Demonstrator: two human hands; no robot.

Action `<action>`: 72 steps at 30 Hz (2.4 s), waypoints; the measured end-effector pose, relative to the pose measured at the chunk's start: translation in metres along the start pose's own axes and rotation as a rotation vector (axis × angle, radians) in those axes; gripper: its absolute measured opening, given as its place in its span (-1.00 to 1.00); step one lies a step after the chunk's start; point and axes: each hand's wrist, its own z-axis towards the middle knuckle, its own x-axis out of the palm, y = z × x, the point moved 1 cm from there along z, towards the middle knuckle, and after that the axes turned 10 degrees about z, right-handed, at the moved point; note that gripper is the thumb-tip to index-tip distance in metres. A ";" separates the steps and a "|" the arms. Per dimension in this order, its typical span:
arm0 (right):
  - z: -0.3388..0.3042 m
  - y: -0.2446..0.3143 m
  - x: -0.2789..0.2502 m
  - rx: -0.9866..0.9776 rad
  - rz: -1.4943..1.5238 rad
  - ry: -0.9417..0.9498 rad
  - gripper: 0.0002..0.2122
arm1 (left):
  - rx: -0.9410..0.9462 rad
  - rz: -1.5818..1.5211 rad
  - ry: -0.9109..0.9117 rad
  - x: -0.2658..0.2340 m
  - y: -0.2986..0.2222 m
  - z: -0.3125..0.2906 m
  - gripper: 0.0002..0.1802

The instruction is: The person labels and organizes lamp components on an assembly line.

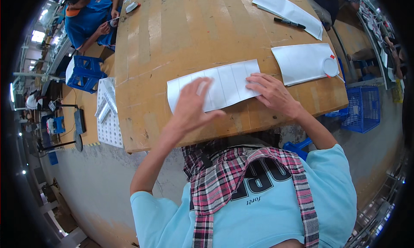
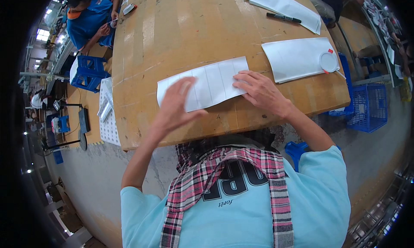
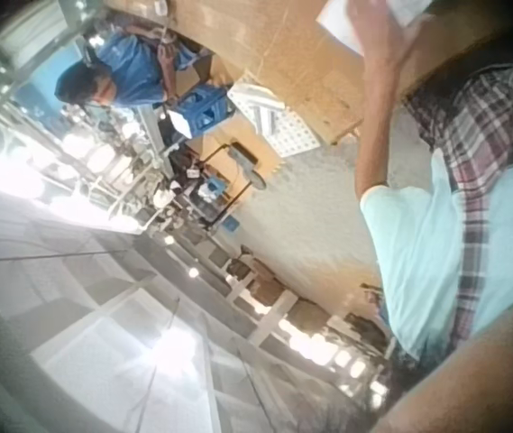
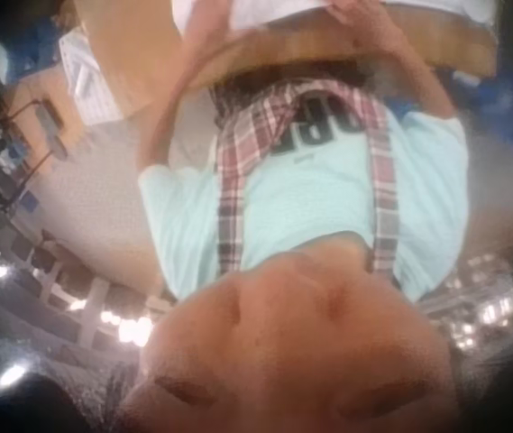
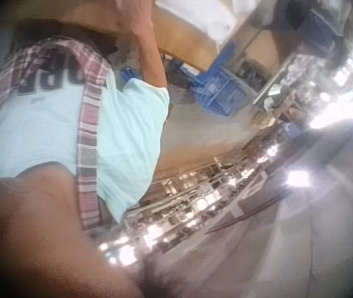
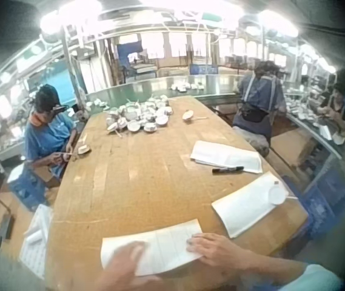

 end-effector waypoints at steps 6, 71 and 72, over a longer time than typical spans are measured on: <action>-0.004 -0.011 -0.003 -0.062 0.050 -0.024 -0.73 | 0.041 0.207 0.093 0.042 0.011 -0.032 -0.14; 0.020 -0.010 0.016 0.576 0.039 -0.364 -0.72 | -0.863 -0.147 -0.404 0.054 0.035 -0.043 -0.64; 0.020 -0.010 0.016 0.576 0.031 -0.349 -0.75 | -0.887 -0.146 -0.389 0.053 0.035 -0.043 -0.67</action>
